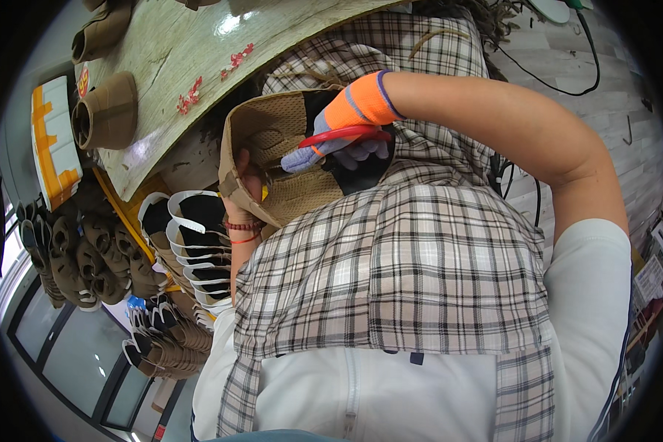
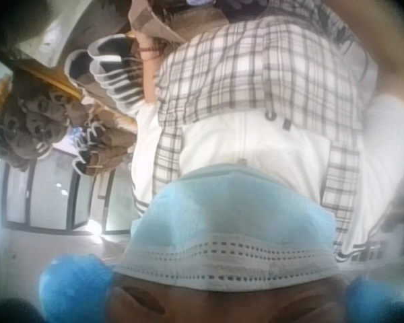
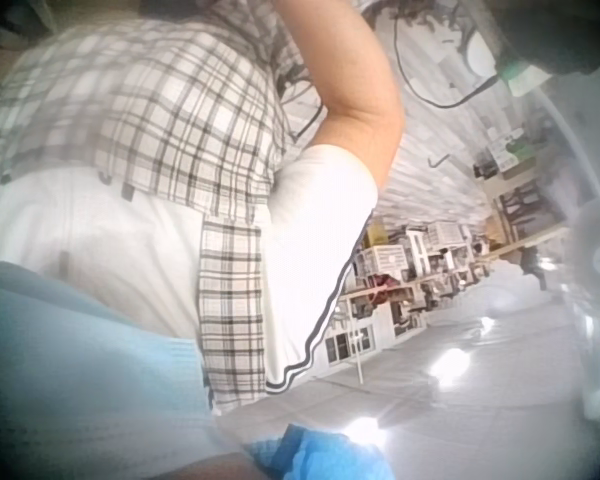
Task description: The person trims the edges of brown shoe uppers using scissors. They pick up each shoe part, cut along the inner edge, and place the trimmed pieces into a yellow crate. The process is repeated for multiple shoe parts.
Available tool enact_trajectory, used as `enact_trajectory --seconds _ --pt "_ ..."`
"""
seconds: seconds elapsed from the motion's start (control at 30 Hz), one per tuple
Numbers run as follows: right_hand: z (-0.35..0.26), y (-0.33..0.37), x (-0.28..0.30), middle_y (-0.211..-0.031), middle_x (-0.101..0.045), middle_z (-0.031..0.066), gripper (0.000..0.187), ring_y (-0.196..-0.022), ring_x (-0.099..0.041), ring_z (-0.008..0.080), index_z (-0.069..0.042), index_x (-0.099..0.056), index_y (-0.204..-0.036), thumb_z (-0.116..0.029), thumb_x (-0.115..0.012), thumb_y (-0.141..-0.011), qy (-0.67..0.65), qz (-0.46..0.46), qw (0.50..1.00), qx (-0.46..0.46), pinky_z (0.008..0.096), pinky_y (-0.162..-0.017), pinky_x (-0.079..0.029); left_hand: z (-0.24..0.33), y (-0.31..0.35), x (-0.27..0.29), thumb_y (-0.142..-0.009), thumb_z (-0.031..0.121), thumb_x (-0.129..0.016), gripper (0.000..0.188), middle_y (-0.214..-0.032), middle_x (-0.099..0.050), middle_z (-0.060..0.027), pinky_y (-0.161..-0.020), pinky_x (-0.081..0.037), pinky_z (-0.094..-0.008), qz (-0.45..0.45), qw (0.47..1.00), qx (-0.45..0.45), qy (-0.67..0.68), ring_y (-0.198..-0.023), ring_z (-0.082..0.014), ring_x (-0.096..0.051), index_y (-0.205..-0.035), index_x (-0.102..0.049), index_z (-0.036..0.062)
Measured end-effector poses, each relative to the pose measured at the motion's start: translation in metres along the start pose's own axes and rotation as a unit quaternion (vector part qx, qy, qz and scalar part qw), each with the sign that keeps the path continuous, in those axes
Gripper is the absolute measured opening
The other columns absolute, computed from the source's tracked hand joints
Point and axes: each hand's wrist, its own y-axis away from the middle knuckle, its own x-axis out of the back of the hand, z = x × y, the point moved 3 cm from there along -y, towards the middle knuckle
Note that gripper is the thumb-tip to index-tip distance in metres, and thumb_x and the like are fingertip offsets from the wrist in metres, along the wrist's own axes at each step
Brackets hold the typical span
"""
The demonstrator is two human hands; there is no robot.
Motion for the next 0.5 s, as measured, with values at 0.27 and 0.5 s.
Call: enact_trajectory --seconds 0.27,0.5 --pt "0.01 -0.013 -0.01 -0.053 -0.055 0.0078 0.025 -0.042 -0.053 0.017 -0.001 -0.067 -0.075 -0.022 -0.058 -0.085 0.081 0.13 0.988 0.017 0.029 -0.04 -0.042 0.005 0.003 -0.004 -0.097 0.018 -0.049 0.039 -0.126 -0.053 -0.0099 -0.094 -0.047 -0.0346 0.0 0.998 0.025 0.063 -0.111 -0.0205 -0.055 -0.132 -0.042 0.0032" --pt "0.018 -0.004 -0.008 -0.063 -0.061 0.0082 0.023 -0.054 -0.059 0.0191 -0.003 -0.068 -0.082 -0.024 -0.061 -0.084 0.082 0.17 0.982 -0.032 0.0298 -0.049 -0.047 0.021 -0.014 -0.014 -0.098 0.021 -0.047 0.037 -0.119 -0.059 -0.0104 -0.089 -0.051 -0.0343 0.092 0.956 0.208 0.186 -0.104 -0.0217 -0.059 -0.129 -0.047 0.0018"
